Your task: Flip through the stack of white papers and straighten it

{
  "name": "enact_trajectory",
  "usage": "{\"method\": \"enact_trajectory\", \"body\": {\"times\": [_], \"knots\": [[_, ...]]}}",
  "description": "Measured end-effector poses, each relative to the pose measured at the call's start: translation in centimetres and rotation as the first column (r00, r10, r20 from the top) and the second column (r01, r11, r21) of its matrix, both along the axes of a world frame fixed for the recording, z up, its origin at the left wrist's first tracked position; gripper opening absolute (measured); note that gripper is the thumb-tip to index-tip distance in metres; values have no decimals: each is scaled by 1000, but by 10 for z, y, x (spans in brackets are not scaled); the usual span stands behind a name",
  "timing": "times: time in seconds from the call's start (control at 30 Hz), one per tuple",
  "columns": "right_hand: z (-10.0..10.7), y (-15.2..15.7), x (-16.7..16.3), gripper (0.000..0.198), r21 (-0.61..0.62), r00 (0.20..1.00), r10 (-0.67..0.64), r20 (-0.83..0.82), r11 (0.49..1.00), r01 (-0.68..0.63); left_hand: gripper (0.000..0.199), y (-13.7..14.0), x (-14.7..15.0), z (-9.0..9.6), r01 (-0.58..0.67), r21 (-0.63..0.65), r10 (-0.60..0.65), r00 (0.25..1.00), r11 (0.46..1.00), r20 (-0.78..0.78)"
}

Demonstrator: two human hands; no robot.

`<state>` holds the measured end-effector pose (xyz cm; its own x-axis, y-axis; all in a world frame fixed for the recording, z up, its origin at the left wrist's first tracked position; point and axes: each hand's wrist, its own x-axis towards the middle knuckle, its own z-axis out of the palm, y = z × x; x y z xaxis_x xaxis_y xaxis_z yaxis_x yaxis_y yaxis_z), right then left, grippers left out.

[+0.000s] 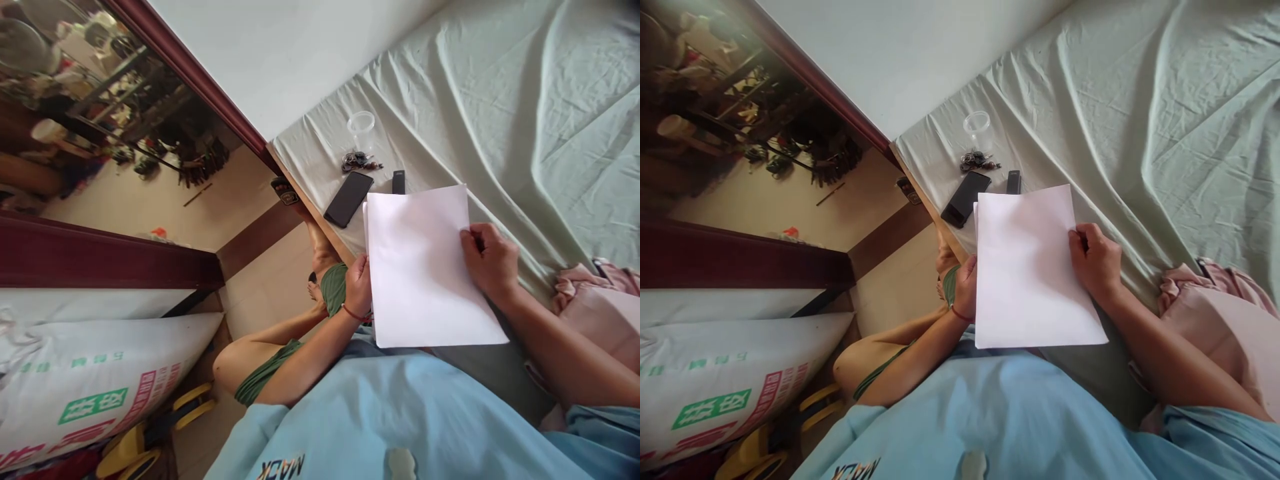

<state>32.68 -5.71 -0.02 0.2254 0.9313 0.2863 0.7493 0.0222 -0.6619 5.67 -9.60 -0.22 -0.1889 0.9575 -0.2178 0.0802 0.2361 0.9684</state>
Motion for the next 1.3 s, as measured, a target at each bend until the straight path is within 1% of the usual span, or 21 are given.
{"method": "enact_trajectory", "body": {"times": [0.1,0.27,0.4,0.53,0.67,0.8,0.9,1.07,1.3], "knots": [[0,0,0,18,16,999,26,22,1000,-26,34,2,-1,1,14,31,-14,1000,999,-28],[1,-2,1,18,30,997,79,25,996,-80,27,5,-1,-1,0,0,0,996,1000,92],[1,-2,1,19,42,998,64,21,997,-65,24,5,0,-1,-24,-12,26,986,1000,164],[0,-2,1,19,60,998,58,34,996,-60,22,5,1,0,-44,-7,45,985,999,168],[0,-2,0,20,52,997,67,42,996,-69,34,5,3,0,-71,3,70,985,997,155],[1,-3,-1,19,38,997,64,35,997,-66,43,4,3,-5,-73,29,67,983,997,170],[2,-3,0,18,37,997,73,37,997,-75,43,3,1,-12,-74,66,65,989,995,130],[1,-3,-1,17,24,997,70,26,997,-70,43,2,-2,-21,-52,76,52,999,996,9],[1,-4,-1,18,4,995,100,-2,995,-100,44,2,0,-16,-34,77,39,997,996,-60]]}}
